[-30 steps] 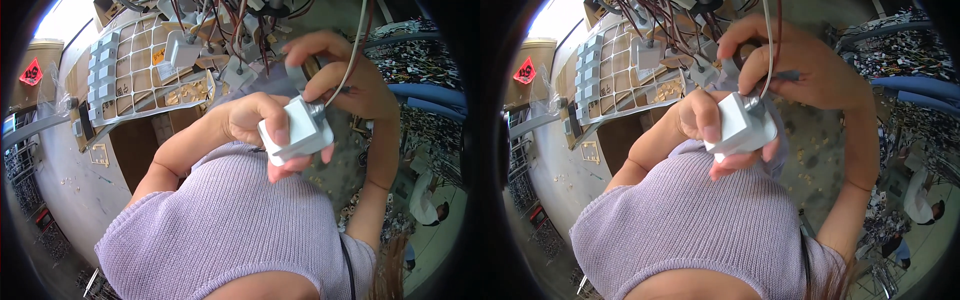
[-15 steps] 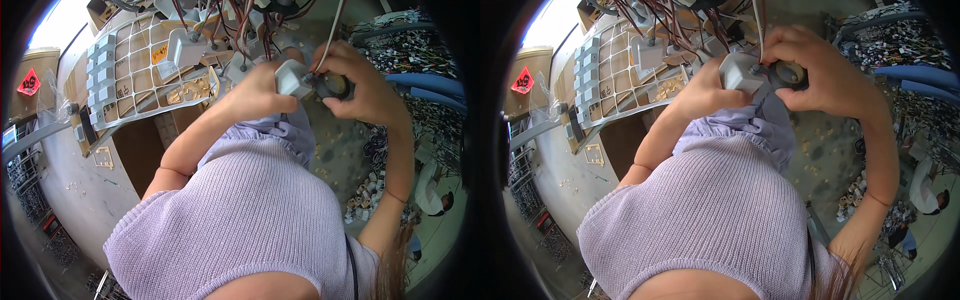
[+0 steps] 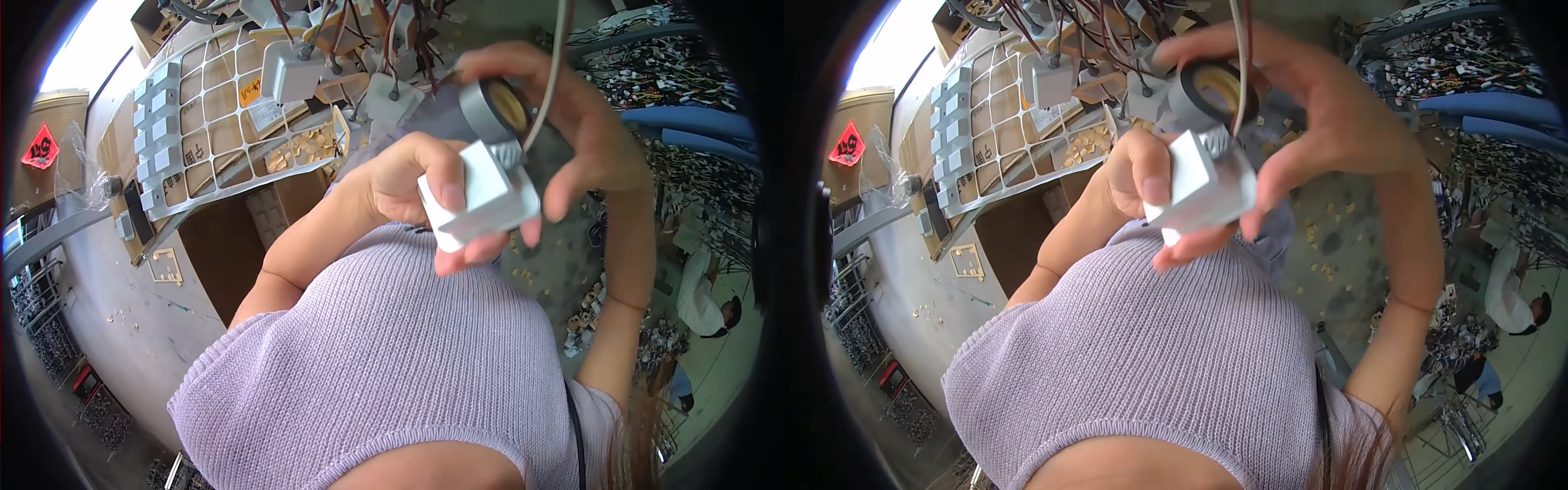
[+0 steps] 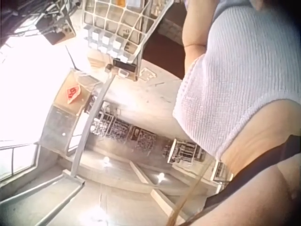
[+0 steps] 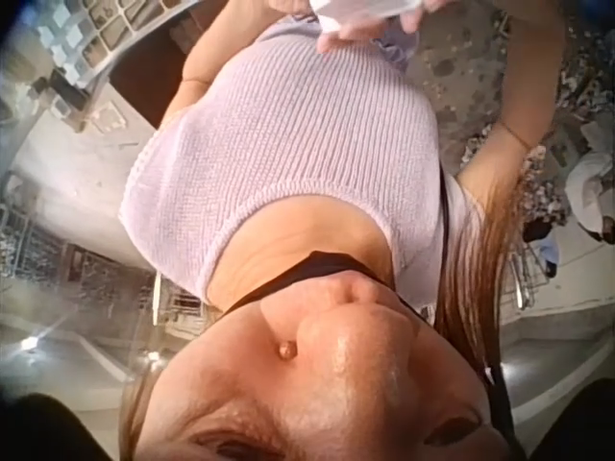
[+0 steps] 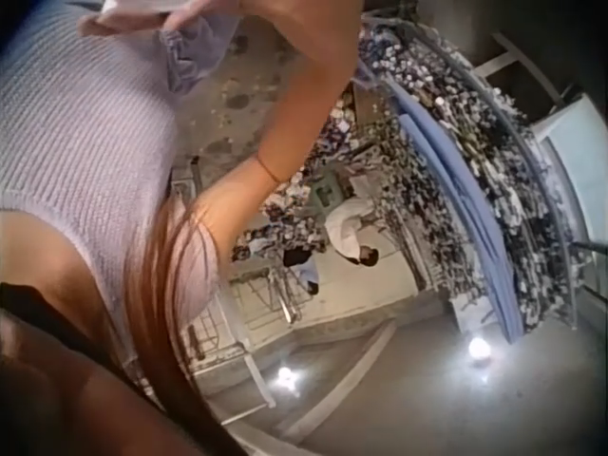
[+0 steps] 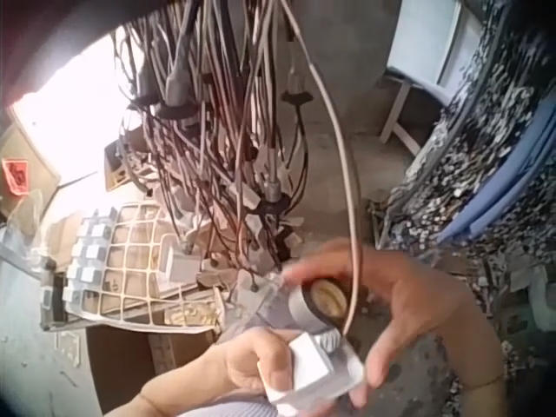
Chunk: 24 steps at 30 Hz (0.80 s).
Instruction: Wrapping and securing electrical wire harnesses with tape at an assembly station.
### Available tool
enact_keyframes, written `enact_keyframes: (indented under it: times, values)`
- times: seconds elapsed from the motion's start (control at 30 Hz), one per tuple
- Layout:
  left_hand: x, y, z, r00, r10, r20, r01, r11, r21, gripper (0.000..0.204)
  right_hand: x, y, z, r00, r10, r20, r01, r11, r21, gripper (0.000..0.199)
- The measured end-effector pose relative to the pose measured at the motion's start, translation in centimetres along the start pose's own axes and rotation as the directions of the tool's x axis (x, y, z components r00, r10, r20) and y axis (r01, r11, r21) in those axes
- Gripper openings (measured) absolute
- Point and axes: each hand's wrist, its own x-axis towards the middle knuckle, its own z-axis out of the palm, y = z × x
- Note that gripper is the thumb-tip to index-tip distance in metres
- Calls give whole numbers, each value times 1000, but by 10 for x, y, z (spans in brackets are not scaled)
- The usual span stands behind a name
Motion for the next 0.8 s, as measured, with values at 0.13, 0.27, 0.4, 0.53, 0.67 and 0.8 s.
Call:
enact_keyframes:
  times: [0.13,0.27,0.4,0.53,0.67,0.8]
  values:
    - [10,-10,12,999,-47,-19,48,998,43,63,14,18,-12,949,-133,284,143,990,-13,78]
    - [4,-9,8,998,45,-43,-42,997,68,63,10,18,-28,921,-141,364,213,963,-165,57]
    - [-4,0,14,841,374,-391,-168,867,469,52,-13,13,-27,987,34,157,-6,984,-176,45]
    - [7,-9,11,359,892,-274,283,176,943,33,-29,-3,14,947,293,-131,-287,956,61,48]
    - [6,-7,18,415,809,-416,253,336,907,33,-39,-11,25,889,378,-257,-256,877,406,55]
    - [7,-6,21,669,489,-560,-29,770,637,67,-20,8,7,937,122,-326,-93,990,102,60]
